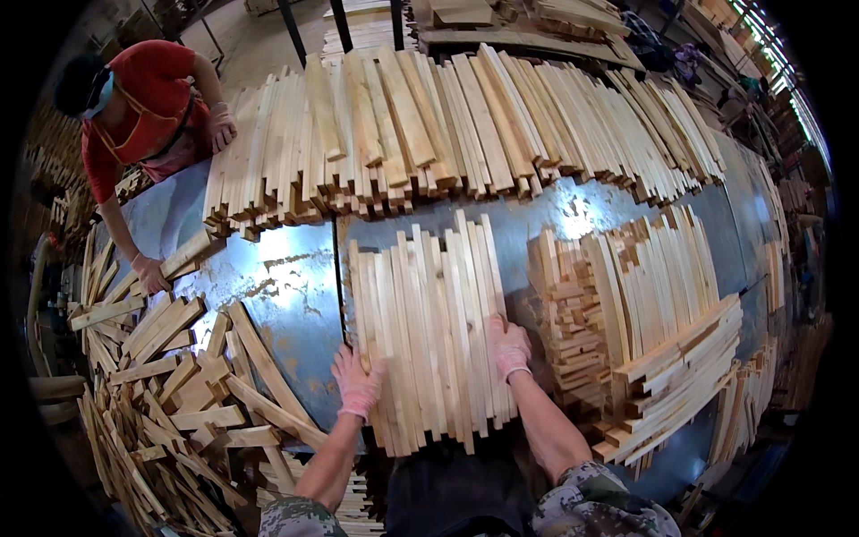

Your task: The person repeatedly picks up bundles of light-colored wooden slats from a metal table and places them onto a conveyor belt. The person wears pink gloves and a camouflage shirt while performing this repetitive stacking task in a workshop environment.

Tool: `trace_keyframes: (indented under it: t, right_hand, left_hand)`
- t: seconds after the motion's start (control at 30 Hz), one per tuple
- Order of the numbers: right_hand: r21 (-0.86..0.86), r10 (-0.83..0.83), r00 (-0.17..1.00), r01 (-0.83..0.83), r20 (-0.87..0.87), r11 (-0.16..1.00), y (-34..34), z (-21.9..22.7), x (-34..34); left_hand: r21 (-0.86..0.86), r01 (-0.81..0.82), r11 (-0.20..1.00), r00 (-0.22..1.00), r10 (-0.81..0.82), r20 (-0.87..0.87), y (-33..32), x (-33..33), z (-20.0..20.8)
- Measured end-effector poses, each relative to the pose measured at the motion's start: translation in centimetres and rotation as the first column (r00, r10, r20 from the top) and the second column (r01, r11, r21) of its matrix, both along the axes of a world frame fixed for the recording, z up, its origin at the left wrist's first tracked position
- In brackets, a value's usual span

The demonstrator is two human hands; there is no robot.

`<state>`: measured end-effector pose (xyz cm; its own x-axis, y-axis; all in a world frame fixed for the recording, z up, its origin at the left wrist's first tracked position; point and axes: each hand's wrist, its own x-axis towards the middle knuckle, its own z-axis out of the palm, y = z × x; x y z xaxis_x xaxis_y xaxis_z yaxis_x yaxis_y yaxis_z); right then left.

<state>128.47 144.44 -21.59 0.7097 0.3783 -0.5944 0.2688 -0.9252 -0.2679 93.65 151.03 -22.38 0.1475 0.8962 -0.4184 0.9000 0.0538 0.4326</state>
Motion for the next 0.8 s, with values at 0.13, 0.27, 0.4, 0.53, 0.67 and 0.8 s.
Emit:
trace_keyframes:
  t: [0.13,0.27,0.4,0.53,0.67,0.8]
  right_hand:
    - [-0.061,0.037,0.998,-0.034,0.054,0.998,0.9,0.0,1.3]
    - [-0.031,0.066,0.986,-0.062,0.15,0.998,0.5,-0.8,1.7]
    - [-0.047,0.144,0.977,-0.138,0.158,0.989,-0.6,-1.5,3.1]
    - [0.171,-0.001,0.985,-0.029,0.174,0.985,-5.1,-1.5,1.1]
    - [0.456,-0.061,0.998,0.04,0.032,0.889,-8.0,-1.0,-2.6]
    - [0.629,0.13,0.99,-0.062,-0.062,0.775,-8.9,2.6,-5.5]
  left_hand:
    - [-0.337,-0.29,0.896,0.613,0.445,0.653,-1.7,1.9,0.8]
    - [-0.68,-0.213,0.701,0.42,0.695,0.584,0.0,2.1,-0.2]
    - [-0.79,-0.158,0.592,0.3,0.791,0.533,-1.5,3.3,1.8]
    - [-0.706,-0.2,0.68,0.365,0.72,0.59,-5.8,1.9,3.9]
    - [-0.459,-0.32,0.828,0.514,0.559,0.65,-10.6,-2.0,9.5]
    - [-0.353,-0.484,0.801,0.457,0.575,0.678,-17.9,-4.6,15.3]
